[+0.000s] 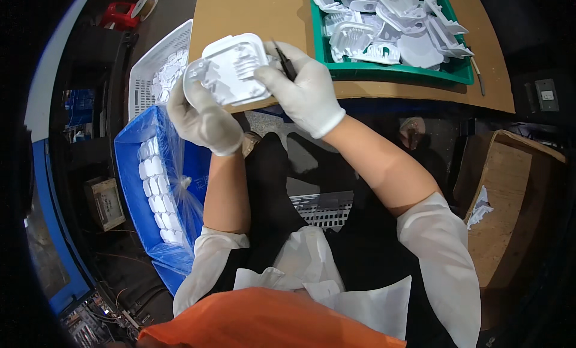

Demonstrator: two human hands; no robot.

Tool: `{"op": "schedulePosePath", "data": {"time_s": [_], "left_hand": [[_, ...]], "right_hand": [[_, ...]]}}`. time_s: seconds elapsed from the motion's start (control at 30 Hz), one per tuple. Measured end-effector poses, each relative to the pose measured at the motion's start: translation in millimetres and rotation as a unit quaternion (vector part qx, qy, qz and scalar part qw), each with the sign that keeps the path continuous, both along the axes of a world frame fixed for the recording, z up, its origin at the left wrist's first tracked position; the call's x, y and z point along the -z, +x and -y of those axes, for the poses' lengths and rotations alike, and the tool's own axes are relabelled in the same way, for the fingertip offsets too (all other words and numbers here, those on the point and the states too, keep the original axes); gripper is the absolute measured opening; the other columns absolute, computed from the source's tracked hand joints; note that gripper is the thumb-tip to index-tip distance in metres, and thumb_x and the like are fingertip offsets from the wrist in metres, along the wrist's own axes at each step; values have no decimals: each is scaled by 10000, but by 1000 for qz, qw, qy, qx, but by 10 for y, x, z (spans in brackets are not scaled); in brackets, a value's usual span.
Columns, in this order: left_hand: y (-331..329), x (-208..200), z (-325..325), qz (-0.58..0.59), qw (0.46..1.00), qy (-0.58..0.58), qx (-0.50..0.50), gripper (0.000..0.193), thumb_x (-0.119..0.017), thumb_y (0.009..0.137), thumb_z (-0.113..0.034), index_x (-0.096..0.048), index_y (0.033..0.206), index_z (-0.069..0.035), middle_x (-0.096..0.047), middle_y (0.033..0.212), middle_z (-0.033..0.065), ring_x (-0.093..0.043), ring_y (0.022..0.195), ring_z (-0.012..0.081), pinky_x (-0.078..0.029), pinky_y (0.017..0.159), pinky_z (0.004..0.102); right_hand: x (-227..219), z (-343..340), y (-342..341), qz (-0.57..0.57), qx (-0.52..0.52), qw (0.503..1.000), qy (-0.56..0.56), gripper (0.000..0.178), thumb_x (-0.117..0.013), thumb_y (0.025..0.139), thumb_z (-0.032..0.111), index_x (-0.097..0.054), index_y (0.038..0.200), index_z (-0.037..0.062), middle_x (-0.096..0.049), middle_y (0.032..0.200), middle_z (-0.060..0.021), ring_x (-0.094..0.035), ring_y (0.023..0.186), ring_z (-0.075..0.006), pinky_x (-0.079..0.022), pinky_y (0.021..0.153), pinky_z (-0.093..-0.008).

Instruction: The person assembles small plastic components by hand, inserting them into plastic housings, then organizing the assembled parts into bins.

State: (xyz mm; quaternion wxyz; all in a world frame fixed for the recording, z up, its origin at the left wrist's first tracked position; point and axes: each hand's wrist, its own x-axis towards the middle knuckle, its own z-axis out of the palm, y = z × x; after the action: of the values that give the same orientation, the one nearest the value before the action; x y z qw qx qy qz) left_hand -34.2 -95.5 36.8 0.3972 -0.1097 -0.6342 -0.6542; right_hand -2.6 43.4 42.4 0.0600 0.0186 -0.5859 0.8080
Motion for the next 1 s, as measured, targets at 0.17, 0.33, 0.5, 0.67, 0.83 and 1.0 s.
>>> {"op": "schedulePosePath", "data": {"time_s": [0.17, 0.33, 0.5, 0.67, 0.83, 1.0], "left_hand": [[-247, -123, 247, 94, 988, 105, -67, 189, -524, 903, -37, -562, 1043, 85, -637, 939, 151, -632, 811, 162, -522, 740, 262], [-355, -95, 344, 108, 978, 169, -64, 257, -520, 904, -42, -495, 1121, 94, -622, 968, 165, -621, 837, 159, -515, 746, 260], [-554, 48, 372, 116, 982, 121, -90, 213, -565, 905, -71, -538, 1052, 81, -622, 949, 141, -607, 826, 147, -505, 731, 260], [-591, 63, 269, 105, 984, 129, -60, 189, -580, 902, -75, -552, 1022, 68, -633, 912, 118, -609, 805, 142, -506, 727, 256], [-569, 76, 206, 125, 986, 108, -31, 213, -567, 912, -81, -557, 1057, 74, -643, 944, 139, -624, 835, 156, -514, 759, 270], [-539, 124, 243, 134, 990, 37, -31, 357, -539, 936, -166, -509, 1183, 90, -592, 1087, 170, -583, 991, 204, -479, 870, 317]], "right_hand": [[113, 210, -171, -31, 83, 996, 7, 341, -582, 909, 141, -554, 1194, -45, -652, 913, -39, -585, 827, -79, -476, 758, -233], [210, -2, -308, -5, 215, 962, 168, 244, -570, 899, 107, -602, 1111, -8, -631, 871, -11, -559, 783, -73, -453, 746, -214], [370, -636, -413, -17, 340, 849, 403, 221, -612, 879, 169, -658, 1065, 58, -666, 873, -25, -602, 764, -102, -478, 695, -253], [356, -1062, -420, 73, 347, 706, 613, 298, -552, 866, 287, -647, 1128, 181, -661, 1074, -111, -618, 993, -339, -497, 822, -421], [415, -1219, -397, 156, 257, 654, 694, 351, -541, 849, 243, -594, 1196, 250, -584, 1223, -61, -599, 1061, -298, -498, 860, -420], [357, -1205, -407, 149, 208, 658, 708, 377, -596, 813, 233, -595, 1190, 222, -593, 1213, -55, -586, 1081, -286, -491, 876, -409]]}}
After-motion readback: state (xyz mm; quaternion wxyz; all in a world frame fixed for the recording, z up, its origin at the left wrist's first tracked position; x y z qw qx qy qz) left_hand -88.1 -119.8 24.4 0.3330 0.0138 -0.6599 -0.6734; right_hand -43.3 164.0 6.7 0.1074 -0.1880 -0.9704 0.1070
